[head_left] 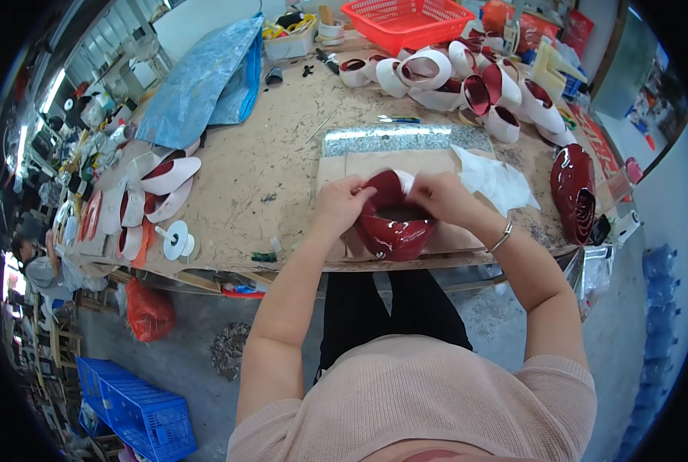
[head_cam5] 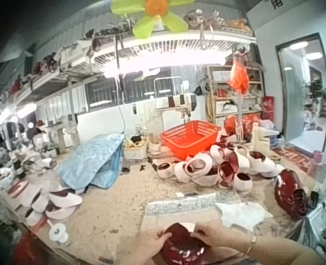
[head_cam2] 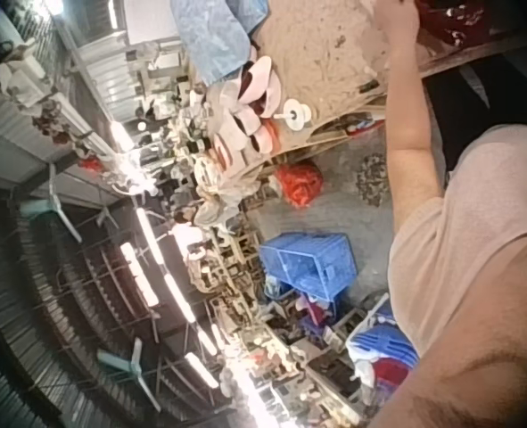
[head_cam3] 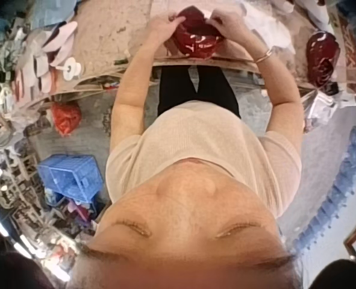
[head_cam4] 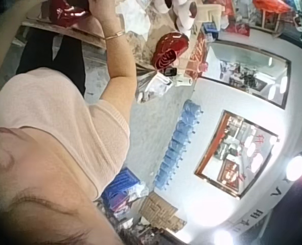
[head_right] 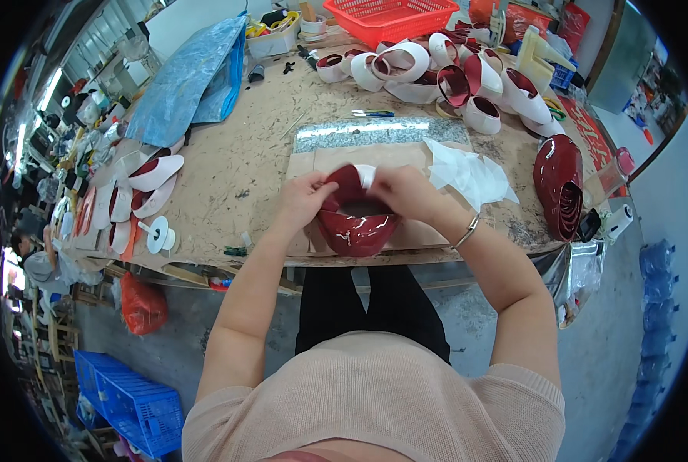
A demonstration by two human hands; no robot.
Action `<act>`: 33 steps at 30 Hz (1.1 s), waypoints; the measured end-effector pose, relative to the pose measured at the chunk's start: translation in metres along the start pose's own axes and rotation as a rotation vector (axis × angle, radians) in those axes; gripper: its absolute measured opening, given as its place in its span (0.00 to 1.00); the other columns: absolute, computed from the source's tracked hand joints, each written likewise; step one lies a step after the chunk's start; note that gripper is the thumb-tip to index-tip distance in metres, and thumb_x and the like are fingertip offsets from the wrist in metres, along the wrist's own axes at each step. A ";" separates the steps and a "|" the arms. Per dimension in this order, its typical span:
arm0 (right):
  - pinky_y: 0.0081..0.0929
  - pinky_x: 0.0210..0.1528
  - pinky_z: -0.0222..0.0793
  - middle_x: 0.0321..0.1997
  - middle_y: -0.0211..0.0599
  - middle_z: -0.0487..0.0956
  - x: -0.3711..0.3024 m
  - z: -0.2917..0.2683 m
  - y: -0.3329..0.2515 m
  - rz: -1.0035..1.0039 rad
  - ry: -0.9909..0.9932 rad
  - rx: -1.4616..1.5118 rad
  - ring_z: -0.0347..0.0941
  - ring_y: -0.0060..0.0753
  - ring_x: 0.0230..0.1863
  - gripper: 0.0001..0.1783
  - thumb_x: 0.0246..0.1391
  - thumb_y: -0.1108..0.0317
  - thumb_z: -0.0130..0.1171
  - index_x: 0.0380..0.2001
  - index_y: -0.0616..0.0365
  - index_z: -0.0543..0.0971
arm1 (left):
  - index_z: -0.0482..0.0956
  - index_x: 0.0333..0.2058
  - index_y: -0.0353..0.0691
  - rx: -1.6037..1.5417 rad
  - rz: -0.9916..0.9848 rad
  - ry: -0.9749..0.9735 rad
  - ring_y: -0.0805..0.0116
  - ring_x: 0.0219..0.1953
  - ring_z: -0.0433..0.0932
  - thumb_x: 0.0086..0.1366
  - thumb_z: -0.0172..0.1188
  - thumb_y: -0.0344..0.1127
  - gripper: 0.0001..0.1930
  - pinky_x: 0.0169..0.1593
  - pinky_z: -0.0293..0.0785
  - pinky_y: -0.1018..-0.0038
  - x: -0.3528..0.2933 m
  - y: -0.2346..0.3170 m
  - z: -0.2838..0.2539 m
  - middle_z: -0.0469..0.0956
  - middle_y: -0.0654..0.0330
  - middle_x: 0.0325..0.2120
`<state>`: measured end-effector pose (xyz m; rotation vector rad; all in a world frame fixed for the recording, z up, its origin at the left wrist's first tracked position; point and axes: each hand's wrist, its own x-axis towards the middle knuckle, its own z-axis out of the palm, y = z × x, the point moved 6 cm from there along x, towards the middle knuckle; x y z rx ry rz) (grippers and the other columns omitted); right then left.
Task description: Assemble and inspect shoe components at a manufacturing workbench.
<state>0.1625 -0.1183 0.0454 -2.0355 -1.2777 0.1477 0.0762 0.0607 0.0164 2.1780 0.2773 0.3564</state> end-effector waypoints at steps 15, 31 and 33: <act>0.29 0.46 0.71 0.37 0.42 0.79 0.054 0.011 -0.003 0.206 -0.393 0.080 0.75 0.33 0.40 0.26 0.41 0.67 0.66 0.46 0.62 0.75 | 0.72 0.52 0.39 0.483 0.581 0.168 0.60 0.49 0.72 0.61 0.55 0.52 0.27 0.55 0.57 0.60 -0.104 0.078 0.031 0.73 0.55 0.43; 0.42 0.41 0.71 0.33 0.52 0.79 0.094 0.059 -0.025 -0.031 -0.665 -0.479 0.76 0.53 0.37 0.19 0.46 0.58 0.63 0.33 0.66 0.78 | 0.72 0.48 0.27 0.600 0.391 0.176 0.49 0.54 0.68 0.56 0.57 0.49 0.30 0.57 0.58 0.60 -0.115 0.043 0.041 0.71 0.46 0.50; 0.42 0.42 0.71 0.33 0.53 0.79 0.096 0.062 -0.021 -0.083 -0.678 -0.534 0.76 0.54 0.37 0.19 0.46 0.57 0.63 0.32 0.66 0.78 | 0.71 0.48 0.27 0.611 0.373 0.149 0.49 0.53 0.68 0.55 0.58 0.49 0.31 0.56 0.59 0.60 -0.113 0.044 0.042 0.70 0.46 0.50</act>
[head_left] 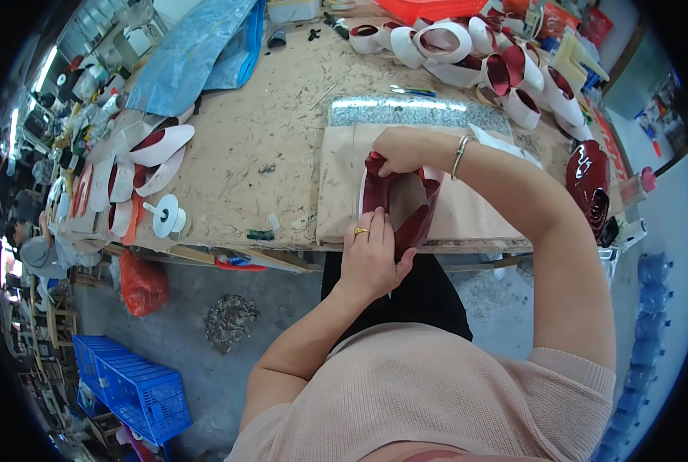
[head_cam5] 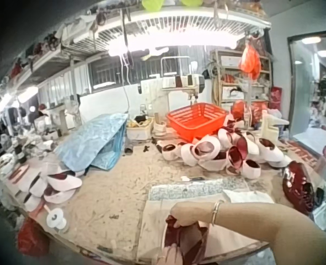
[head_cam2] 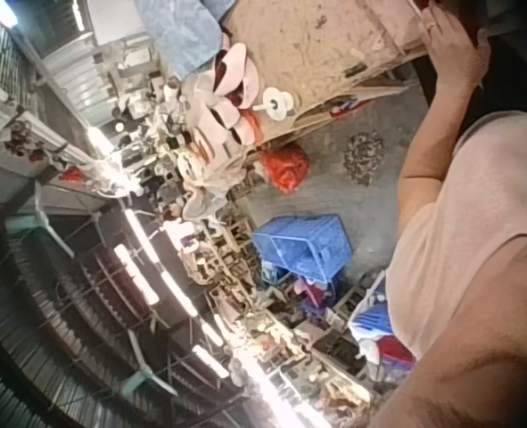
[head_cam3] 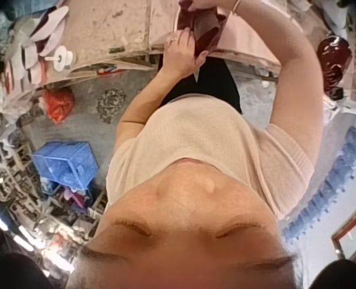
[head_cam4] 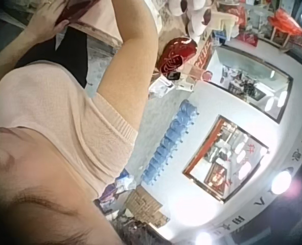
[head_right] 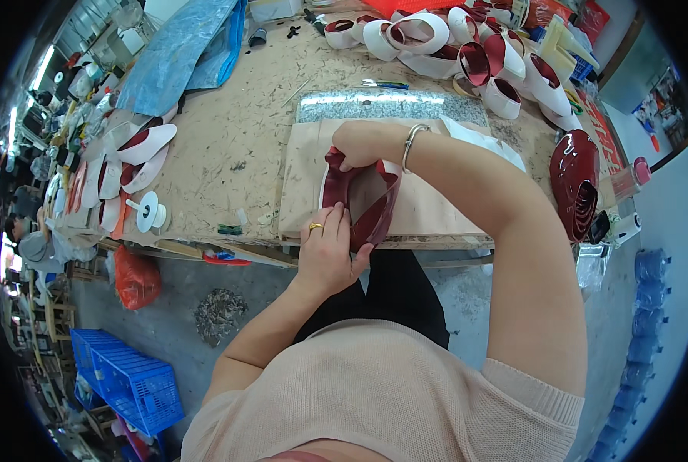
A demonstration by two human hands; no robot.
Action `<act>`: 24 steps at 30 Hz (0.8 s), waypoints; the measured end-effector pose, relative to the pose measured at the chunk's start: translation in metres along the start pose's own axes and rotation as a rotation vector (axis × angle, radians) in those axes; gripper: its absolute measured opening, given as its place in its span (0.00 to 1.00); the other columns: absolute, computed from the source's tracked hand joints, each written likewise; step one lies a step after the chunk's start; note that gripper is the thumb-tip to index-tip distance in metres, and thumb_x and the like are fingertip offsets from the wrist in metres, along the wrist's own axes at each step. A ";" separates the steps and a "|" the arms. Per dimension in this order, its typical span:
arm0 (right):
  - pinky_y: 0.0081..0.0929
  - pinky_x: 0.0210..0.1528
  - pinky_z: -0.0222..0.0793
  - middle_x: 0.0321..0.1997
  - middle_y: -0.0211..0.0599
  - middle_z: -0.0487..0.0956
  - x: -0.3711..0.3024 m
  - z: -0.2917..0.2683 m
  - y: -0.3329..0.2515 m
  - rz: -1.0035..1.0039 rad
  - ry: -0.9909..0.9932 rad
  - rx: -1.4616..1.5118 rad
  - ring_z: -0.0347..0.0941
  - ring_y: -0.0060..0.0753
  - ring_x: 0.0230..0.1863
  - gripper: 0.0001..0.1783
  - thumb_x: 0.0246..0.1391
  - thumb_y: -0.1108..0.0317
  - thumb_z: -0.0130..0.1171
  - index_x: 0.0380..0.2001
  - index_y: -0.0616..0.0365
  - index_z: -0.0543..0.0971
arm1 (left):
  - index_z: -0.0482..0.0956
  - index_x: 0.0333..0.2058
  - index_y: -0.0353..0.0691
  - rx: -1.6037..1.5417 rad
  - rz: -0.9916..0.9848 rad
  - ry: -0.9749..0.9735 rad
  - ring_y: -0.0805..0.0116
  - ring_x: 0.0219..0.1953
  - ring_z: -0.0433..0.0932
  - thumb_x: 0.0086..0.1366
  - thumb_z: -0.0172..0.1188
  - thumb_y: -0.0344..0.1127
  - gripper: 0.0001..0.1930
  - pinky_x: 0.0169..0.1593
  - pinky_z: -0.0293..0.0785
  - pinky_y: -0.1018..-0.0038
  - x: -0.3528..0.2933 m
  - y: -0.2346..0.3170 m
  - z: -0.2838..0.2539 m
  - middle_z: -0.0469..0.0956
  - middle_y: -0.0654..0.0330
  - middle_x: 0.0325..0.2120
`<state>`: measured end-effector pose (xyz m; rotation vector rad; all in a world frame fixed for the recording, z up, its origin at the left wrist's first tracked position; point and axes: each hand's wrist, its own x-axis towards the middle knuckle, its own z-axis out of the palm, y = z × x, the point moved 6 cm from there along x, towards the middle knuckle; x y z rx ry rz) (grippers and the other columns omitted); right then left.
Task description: Assemble and inspect shoe components at a manufacturing workbench.
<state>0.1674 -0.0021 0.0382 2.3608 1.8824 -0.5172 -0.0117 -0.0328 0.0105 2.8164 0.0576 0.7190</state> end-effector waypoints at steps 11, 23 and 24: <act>0.40 0.42 0.72 0.33 0.52 0.80 -0.003 0.008 0.003 0.059 0.096 0.074 0.76 0.53 0.39 0.19 0.43 0.58 0.65 0.31 0.65 0.80 | 0.63 0.56 0.29 -0.231 -0.206 -0.325 0.45 0.52 0.65 0.57 0.53 0.63 0.42 0.56 0.63 0.57 0.039 -0.029 0.006 0.61 0.46 0.54; 0.37 0.39 0.70 0.32 0.50 0.79 -0.038 0.010 0.039 0.196 0.266 0.346 0.76 0.48 0.34 0.19 0.45 0.60 0.64 0.35 0.65 0.78 | 0.75 0.47 0.33 -0.554 -0.244 -0.311 0.55 0.43 0.76 0.61 0.56 0.40 0.19 0.52 0.69 0.69 0.055 -0.063 0.001 0.78 0.52 0.38; 0.37 0.39 0.70 0.32 0.50 0.79 -0.033 0.012 0.036 0.197 0.241 0.277 0.76 0.49 0.34 0.18 0.47 0.60 0.63 0.34 0.65 0.78 | 0.76 0.46 0.34 -0.384 -0.070 -0.321 0.56 0.44 0.75 0.59 0.57 0.38 0.18 0.51 0.69 0.69 0.060 -0.063 0.003 0.78 0.54 0.38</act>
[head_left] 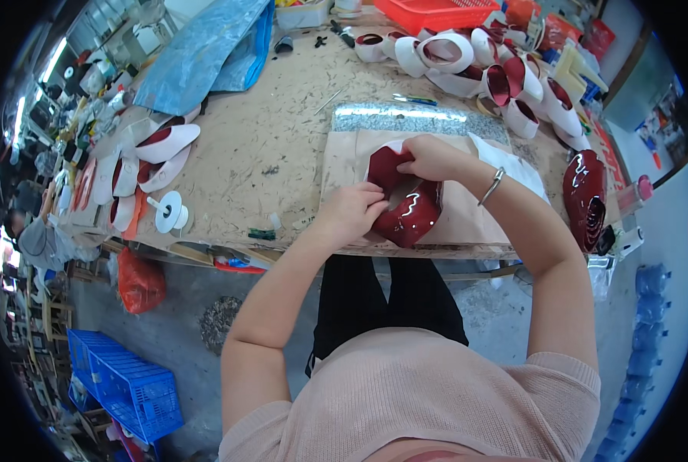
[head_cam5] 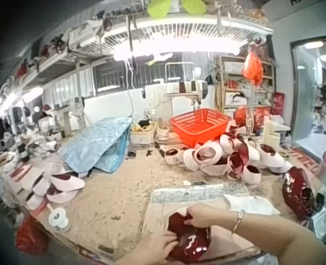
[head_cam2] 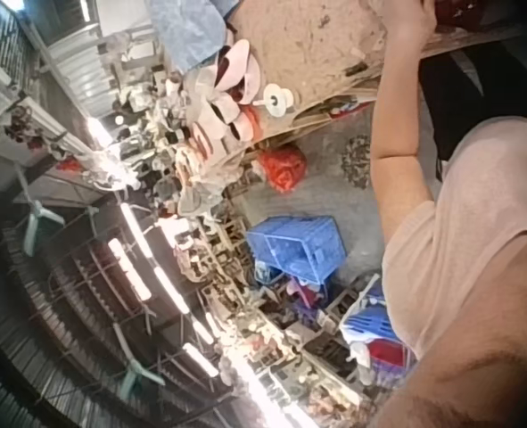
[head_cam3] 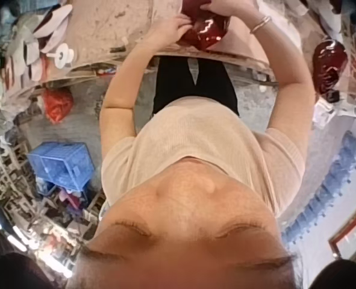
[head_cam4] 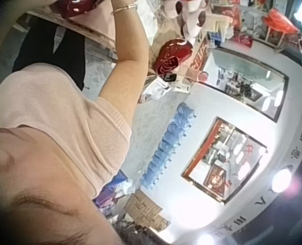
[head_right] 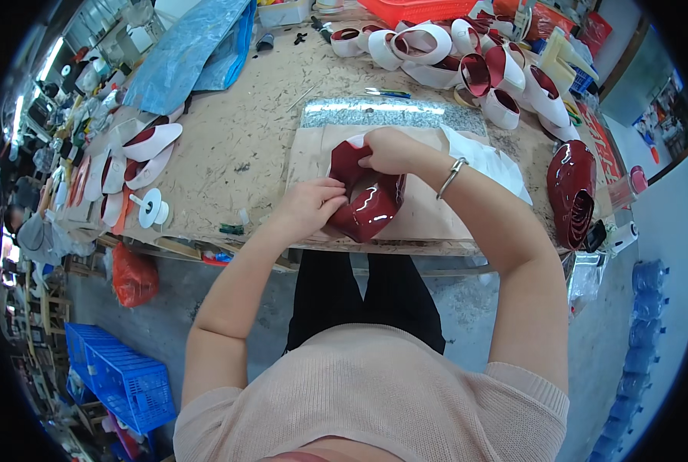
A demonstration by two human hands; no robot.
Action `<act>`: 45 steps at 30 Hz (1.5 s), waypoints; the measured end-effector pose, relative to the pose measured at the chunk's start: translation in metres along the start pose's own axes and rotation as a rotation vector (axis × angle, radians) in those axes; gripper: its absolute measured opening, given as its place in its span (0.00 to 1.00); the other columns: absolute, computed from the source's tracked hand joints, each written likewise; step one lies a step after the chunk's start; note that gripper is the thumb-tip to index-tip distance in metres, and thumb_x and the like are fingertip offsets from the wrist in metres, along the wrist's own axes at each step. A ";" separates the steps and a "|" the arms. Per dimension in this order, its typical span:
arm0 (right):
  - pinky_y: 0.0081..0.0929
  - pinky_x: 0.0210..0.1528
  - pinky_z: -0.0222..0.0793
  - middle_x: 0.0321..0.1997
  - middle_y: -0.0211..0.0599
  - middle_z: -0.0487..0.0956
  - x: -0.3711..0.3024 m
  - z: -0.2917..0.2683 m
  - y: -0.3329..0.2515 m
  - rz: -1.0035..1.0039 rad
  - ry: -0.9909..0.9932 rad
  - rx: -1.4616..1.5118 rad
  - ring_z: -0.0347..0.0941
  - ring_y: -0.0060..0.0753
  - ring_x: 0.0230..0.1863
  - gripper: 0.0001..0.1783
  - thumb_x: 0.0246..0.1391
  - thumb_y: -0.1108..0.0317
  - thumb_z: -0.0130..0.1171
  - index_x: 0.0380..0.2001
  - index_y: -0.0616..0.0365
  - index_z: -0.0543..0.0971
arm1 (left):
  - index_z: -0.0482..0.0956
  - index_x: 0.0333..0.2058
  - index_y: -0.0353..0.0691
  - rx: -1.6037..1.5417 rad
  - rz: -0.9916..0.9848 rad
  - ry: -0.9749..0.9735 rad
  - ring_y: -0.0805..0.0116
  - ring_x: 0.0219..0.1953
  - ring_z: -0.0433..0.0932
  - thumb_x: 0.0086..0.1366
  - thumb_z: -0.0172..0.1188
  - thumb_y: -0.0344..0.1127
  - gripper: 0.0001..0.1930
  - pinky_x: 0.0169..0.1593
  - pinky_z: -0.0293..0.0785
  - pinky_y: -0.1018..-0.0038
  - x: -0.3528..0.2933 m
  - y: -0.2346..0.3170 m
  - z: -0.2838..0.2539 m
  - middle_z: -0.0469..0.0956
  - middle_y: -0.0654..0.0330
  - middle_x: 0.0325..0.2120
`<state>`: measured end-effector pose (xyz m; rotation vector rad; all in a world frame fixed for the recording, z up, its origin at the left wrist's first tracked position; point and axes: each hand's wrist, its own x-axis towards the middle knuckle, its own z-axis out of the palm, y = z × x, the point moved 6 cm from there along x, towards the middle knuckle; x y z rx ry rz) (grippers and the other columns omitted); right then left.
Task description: Assemble and inspect shoe components at a manufacturing workbench.
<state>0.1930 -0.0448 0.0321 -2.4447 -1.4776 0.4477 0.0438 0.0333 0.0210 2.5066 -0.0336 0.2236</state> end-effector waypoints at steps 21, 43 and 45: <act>0.41 0.43 0.72 0.34 0.52 0.80 -0.002 -0.003 -0.025 -0.082 -0.007 -0.134 0.77 0.52 0.39 0.17 0.47 0.60 0.63 0.32 0.65 0.78 | 0.73 0.52 0.44 0.451 0.180 0.177 0.54 0.62 0.60 0.58 0.59 0.38 0.22 0.62 0.55 0.57 -0.037 0.000 -0.005 0.69 0.59 0.53; 0.39 0.45 0.70 0.39 0.54 0.79 0.021 0.001 -0.023 -0.054 0.051 0.183 0.75 0.52 0.42 0.19 0.52 0.59 0.60 0.39 0.66 0.75 | 0.71 0.52 0.39 0.217 0.322 0.243 0.54 0.53 0.69 0.55 0.59 0.32 0.23 0.52 0.69 0.64 -0.021 -0.008 0.000 0.70 0.56 0.50; 0.39 0.45 0.70 0.38 0.54 0.79 0.022 0.004 -0.021 -0.062 0.049 0.187 0.75 0.52 0.42 0.19 0.52 0.60 0.59 0.39 0.66 0.75 | 0.73 0.50 0.38 0.225 0.302 0.113 0.55 0.49 0.71 0.55 0.56 0.28 0.21 0.50 0.71 0.66 -0.023 -0.011 0.010 0.69 0.57 0.49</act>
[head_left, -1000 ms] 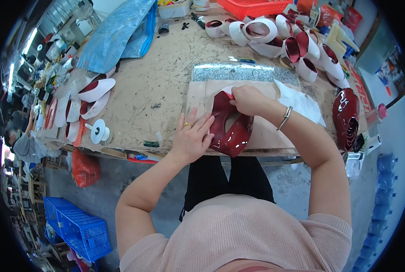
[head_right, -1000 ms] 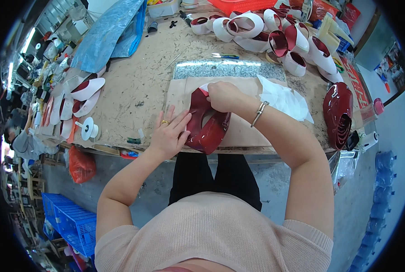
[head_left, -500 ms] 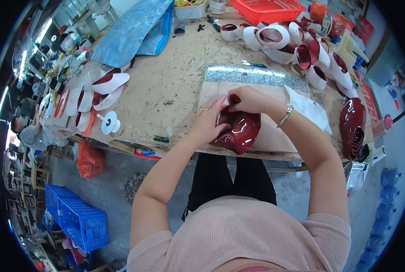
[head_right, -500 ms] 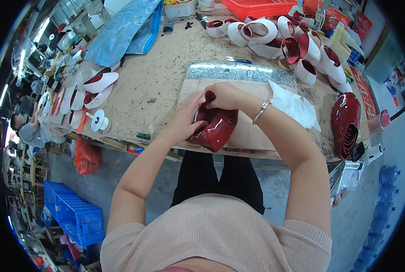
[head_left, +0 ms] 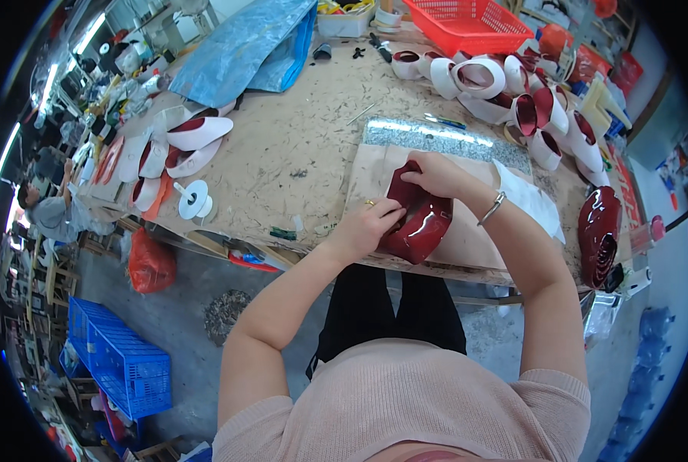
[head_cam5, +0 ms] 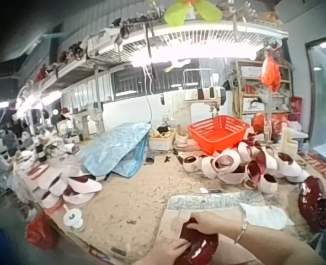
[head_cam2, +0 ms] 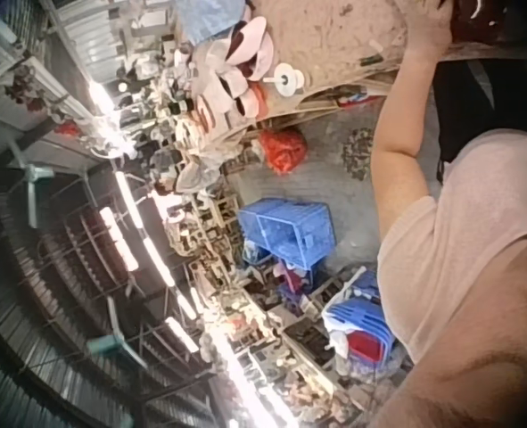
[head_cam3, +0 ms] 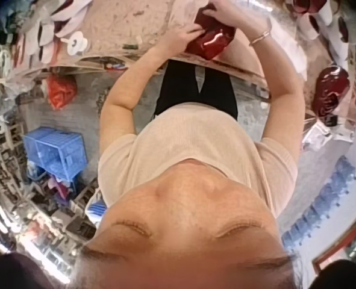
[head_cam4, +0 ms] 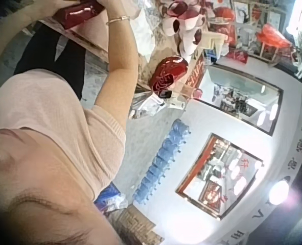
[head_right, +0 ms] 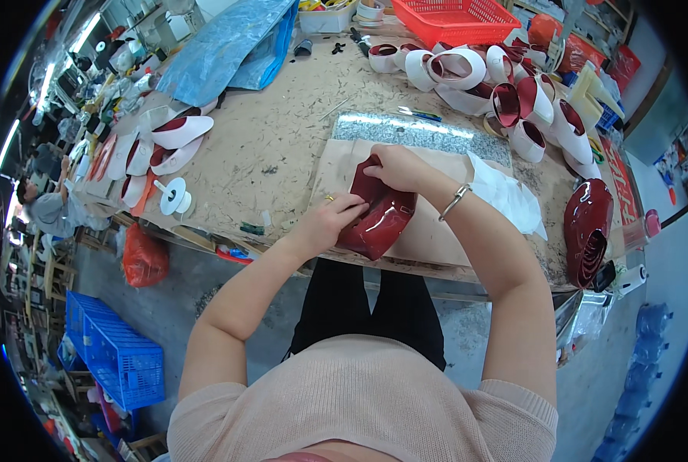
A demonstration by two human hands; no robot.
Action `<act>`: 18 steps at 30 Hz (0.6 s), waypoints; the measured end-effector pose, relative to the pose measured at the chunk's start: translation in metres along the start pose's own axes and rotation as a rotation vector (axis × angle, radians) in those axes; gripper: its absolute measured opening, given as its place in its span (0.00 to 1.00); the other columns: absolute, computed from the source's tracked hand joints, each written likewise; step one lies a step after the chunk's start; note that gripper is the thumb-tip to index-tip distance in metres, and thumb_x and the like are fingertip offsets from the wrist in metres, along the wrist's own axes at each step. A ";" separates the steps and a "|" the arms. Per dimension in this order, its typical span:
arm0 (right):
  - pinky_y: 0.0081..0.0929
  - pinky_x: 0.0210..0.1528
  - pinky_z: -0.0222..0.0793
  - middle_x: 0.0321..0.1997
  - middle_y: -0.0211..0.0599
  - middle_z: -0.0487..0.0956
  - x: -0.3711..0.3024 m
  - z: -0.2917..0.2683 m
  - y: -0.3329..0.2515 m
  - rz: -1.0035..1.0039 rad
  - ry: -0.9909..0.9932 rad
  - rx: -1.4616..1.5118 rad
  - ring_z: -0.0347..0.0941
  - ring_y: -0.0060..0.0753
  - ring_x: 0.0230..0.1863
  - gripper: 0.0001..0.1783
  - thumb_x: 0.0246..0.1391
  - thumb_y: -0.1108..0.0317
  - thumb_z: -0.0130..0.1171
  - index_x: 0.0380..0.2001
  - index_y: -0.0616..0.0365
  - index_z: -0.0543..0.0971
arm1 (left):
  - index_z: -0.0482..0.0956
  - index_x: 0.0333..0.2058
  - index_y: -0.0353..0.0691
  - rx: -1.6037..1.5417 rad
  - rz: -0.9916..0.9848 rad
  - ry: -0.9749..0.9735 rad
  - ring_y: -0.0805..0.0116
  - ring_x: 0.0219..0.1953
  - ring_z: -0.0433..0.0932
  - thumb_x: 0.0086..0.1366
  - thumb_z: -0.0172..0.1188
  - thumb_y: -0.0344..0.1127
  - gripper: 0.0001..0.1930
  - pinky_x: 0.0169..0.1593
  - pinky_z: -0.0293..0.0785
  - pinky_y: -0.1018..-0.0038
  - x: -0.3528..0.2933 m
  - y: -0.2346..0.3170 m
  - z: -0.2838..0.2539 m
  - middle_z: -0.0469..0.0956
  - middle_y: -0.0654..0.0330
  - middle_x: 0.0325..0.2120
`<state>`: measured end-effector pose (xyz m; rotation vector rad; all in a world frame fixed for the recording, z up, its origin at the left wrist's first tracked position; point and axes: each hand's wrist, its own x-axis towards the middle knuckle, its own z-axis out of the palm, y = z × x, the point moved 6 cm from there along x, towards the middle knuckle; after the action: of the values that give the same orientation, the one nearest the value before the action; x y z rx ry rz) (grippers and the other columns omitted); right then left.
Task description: Assemble and inspect shoe components at a manufacturing workbench.
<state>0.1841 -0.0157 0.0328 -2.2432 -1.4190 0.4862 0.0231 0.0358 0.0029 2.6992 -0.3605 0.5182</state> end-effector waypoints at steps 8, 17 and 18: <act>0.38 0.44 0.71 0.35 0.51 0.80 -0.042 -0.022 -0.004 -0.037 -0.051 -0.303 0.77 0.50 0.39 0.30 0.30 0.58 0.73 0.40 0.61 0.78 | 0.73 0.50 0.40 0.135 0.022 -0.098 0.59 0.49 0.71 0.56 0.54 0.30 0.21 0.52 0.68 0.65 0.013 0.000 -0.003 0.69 0.58 0.49; 0.37 0.37 0.73 0.29 0.48 0.80 -0.005 -0.030 0.011 -0.059 -0.205 -0.408 0.78 0.47 0.33 0.18 0.33 0.70 0.65 0.34 0.61 0.80 | 0.73 0.48 0.34 0.056 -0.341 -0.062 0.51 0.45 0.70 0.54 0.55 0.30 0.21 0.49 0.67 0.60 0.033 0.026 0.019 0.68 0.49 0.45; 0.37 0.36 0.73 0.28 0.48 0.80 -0.007 -0.030 0.002 -0.050 -0.240 -0.333 0.78 0.48 0.32 0.17 0.34 0.69 0.65 0.33 0.61 0.80 | 0.73 0.48 0.33 0.043 -0.388 -0.057 0.50 0.44 0.70 0.54 0.55 0.30 0.21 0.49 0.67 0.60 0.033 0.026 0.021 0.68 0.48 0.44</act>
<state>0.1980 -0.0277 0.0575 -2.4638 -1.7869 0.5513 0.0515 -0.0015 0.0058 2.7308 0.1621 0.3381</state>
